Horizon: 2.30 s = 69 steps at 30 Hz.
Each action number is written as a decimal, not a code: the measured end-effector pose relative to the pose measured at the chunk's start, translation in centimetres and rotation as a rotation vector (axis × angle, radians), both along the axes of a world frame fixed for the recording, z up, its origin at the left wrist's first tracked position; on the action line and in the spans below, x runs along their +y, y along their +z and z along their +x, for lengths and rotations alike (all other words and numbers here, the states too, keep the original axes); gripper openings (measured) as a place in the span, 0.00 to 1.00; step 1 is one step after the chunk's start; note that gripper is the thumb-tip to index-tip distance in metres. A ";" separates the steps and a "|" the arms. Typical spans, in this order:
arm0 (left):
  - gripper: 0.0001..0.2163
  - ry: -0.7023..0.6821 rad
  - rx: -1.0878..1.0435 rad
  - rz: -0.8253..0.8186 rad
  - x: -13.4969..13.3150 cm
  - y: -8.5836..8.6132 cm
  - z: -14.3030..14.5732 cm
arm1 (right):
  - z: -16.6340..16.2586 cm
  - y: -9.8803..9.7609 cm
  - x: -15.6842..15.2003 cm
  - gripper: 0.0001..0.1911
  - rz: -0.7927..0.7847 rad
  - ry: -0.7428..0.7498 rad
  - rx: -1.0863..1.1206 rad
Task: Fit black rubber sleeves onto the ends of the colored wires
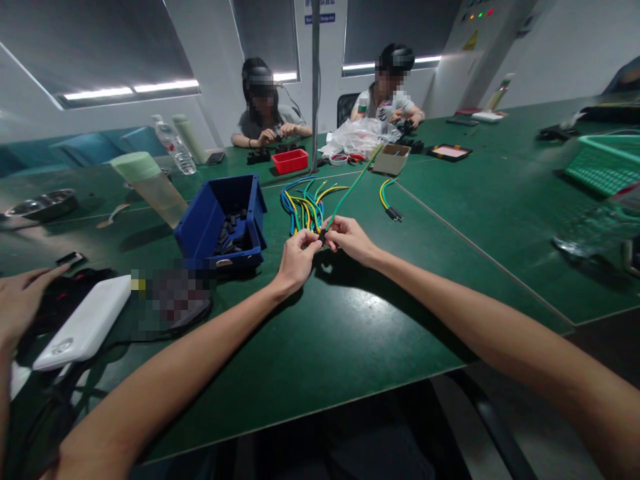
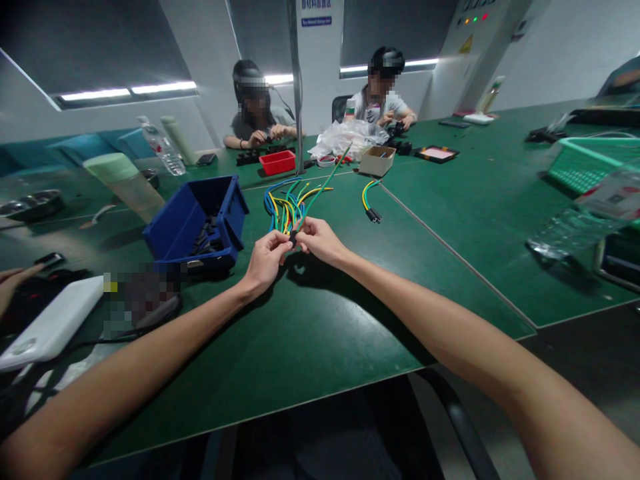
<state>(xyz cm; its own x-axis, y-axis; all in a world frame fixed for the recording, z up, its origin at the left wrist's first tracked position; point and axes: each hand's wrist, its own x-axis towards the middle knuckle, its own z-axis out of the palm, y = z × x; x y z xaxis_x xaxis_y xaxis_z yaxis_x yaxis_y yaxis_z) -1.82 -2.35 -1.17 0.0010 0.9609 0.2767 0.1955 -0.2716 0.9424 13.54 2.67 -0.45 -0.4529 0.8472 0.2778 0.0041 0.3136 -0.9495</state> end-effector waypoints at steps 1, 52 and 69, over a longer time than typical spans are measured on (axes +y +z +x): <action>0.04 0.002 -0.001 0.005 -0.1 0.0 0.0 | 0.0 -0.1 0.1 0.06 0.010 -0.014 -0.005; 0.06 0.065 0.295 0.197 -0.6 -0.3 0.3 | -0.5 0.2 -1.8 0.02 0.403 -0.255 -0.233; 0.12 0.056 0.145 0.106 -0.5 -0.4 0.5 | -0.2 -1.1 -0.1 0.08 0.074 -0.084 0.029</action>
<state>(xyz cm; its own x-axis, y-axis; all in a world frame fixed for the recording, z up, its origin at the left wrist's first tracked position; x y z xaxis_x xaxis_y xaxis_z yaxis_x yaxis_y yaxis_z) -1.32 -2.82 -1.58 -0.0041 0.9262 0.3771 0.3446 -0.3527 0.8700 13.35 2.55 -1.53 -0.3718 0.8586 0.3528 0.0067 0.3825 -0.9239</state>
